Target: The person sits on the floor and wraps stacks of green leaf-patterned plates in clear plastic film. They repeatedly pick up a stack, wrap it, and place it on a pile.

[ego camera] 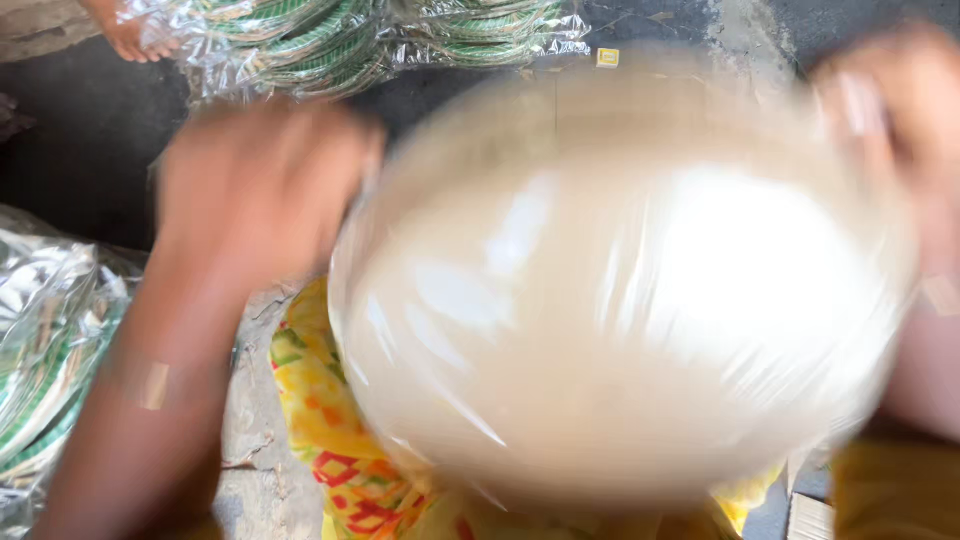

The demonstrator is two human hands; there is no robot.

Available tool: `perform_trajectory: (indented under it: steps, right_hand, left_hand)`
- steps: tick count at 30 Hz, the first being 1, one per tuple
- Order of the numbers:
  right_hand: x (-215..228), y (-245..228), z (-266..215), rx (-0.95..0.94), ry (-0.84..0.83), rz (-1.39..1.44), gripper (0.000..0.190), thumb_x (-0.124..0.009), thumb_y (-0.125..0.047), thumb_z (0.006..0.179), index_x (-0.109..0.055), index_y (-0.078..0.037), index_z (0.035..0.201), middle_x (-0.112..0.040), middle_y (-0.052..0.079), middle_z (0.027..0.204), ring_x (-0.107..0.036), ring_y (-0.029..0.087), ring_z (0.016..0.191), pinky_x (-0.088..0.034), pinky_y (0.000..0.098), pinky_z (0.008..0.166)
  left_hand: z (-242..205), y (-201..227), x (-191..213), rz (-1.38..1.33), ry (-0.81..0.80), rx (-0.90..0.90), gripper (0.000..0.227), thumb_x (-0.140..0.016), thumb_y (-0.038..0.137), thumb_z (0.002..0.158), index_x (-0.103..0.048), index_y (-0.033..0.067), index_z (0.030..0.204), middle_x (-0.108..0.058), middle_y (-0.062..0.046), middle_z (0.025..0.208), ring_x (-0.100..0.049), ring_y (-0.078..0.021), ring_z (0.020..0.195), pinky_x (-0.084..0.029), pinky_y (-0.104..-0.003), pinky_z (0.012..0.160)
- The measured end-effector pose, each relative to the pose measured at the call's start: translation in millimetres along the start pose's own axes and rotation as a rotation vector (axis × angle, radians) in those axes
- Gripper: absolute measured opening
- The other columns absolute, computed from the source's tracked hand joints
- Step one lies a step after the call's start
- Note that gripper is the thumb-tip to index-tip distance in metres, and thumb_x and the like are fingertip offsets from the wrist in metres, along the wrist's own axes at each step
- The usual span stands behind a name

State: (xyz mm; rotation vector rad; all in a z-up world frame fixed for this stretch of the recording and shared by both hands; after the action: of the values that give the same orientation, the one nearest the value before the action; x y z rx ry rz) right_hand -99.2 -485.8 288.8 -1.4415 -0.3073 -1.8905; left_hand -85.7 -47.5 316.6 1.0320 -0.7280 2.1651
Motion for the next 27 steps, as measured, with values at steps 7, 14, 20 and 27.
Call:
perform_trajectory:
  steps: [7, 14, 20, 27]
  right_hand:
    - [-128, 7, 43, -0.148, 0.230, 0.466, 0.024, -0.054, 0.004, 0.094, -0.063, -0.004, 0.114, -0.067, 0.011, 0.096, -0.066, 0.021, 0.090, -0.053, 0.0331, 0.078]
    - [-105, 67, 22, -0.171, 0.178, 0.351, 0.017, -0.056, 0.004, 0.102, -0.065, -0.007, 0.110, -0.063, 0.005, 0.087, -0.060, 0.011, 0.079, -0.050, 0.0282, 0.073]
    - [-200, 63, 43, -0.342, 0.242, 1.005, 0.014, -0.055, -0.011, 0.110, -0.066, -0.005, 0.115, -0.059, 0.002, 0.082, -0.052, 0.006, 0.072, -0.045, 0.0226, 0.065]
    - [-226, 110, 28, -0.527, 0.148, 0.954, 0.016, -0.063, -0.009, 0.107, -0.074, -0.002, 0.099, -0.071, 0.006, 0.084, -0.057, 0.010, 0.072, -0.045, 0.0251, 0.066]
  left_hand:
    - [-1, -14, -116, -0.331, 0.015, 0.549, 0.014, -0.059, 0.012, 0.099, -0.060, 0.0099, 0.113, -0.073, -0.009, 0.101, -0.070, -0.0341, 0.085, -0.053, -0.047, 0.071]
    - [-24, -32, -106, -0.086, 0.059, 0.090, 0.006, -0.063, 0.015, 0.097, -0.059, 0.0124, 0.101, -0.071, -0.007, 0.091, -0.068, -0.0307, 0.080, -0.050, -0.045, 0.069]
    - [-19, -27, -181, -0.331, 0.242, 0.679, 0.013, -0.055, -0.004, 0.098, -0.058, 0.0040, 0.108, -0.066, -0.009, 0.087, -0.066, -0.0320, 0.083, -0.052, -0.044, 0.076]
    - [-20, -36, -277, -0.317, 0.071, 0.716, 0.019, -0.060, 0.000, 0.085, -0.058, 0.0051, 0.103, -0.061, -0.022, 0.102, -0.061, -0.0442, 0.095, -0.049, -0.051, 0.079]
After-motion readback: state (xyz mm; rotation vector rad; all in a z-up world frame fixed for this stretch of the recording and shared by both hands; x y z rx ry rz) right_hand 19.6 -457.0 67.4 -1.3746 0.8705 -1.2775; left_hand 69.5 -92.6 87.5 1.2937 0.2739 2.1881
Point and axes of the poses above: each hand's wrist, its own z-axis towards the middle knuckle, its own x-axis out of the back of the hand, y = z × x, the point moved 4 cm from there along z, towards the middle knuckle
